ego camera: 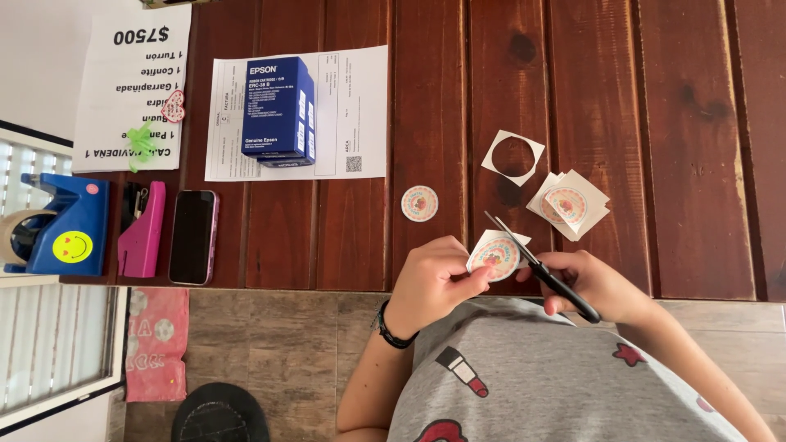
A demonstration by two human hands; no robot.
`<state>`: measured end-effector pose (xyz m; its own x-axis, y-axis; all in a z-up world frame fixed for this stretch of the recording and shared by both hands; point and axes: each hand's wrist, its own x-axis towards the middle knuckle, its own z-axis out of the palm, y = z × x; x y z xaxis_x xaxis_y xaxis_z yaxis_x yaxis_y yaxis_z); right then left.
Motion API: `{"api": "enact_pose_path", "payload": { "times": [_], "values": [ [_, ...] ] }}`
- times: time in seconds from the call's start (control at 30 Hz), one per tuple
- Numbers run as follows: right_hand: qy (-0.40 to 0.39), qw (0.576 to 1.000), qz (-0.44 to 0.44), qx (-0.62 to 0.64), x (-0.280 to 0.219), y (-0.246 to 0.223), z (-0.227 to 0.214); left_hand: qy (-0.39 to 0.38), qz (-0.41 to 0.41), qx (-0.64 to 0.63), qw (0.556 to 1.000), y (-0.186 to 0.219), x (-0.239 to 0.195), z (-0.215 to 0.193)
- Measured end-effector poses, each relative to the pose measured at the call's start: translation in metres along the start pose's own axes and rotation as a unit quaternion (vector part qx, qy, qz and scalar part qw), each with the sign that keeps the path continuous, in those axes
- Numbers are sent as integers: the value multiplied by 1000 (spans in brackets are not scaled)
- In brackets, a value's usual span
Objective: The person uses scissors to cut circular stickers from a sheet of paper. They hold the paper in one hand and carefully cut around the circular designs, placing the cut pieces on the table.
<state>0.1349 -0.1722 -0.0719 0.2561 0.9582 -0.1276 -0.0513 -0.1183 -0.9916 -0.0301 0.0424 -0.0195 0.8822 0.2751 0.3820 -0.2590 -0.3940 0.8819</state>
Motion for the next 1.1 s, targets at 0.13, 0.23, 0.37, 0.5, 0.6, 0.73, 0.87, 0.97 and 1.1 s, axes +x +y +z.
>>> {"api": "enact_pose_path", "payload": {
  "times": [0.13,0.23,0.37,0.5,0.6,0.73,0.87,0.97,1.1],
  "values": [
    [-10,1000,4,11,-4,9,-7,-12,0,-7,1000,-8,-4,-2],
    [-26,995,84,-51,-8,1,-8,-58,-18,40,997,-5,-5,-4],
    [-30,995,66,-69,-6,3,-12,-79,-55,-20,995,-2,0,-7],
    [-45,993,66,-84,-5,2,-16,-102,-117,-39,987,0,1,-12],
    [-43,991,103,-68,-3,4,-17,-106,-129,-36,985,2,1,-14],
    [-45,991,103,-73,0,2,-19,-104,-124,-30,986,1,3,-16],
    [-46,987,130,-84,2,1,-21,-104,-127,-27,986,0,2,-17],
    [-50,985,142,-90,3,-1,-23,-107,-135,-24,985,-1,2,-17],
    [-46,980,155,-112,4,0,-27,-107,-146,-17,983,-3,2,-18]
  ]
}}
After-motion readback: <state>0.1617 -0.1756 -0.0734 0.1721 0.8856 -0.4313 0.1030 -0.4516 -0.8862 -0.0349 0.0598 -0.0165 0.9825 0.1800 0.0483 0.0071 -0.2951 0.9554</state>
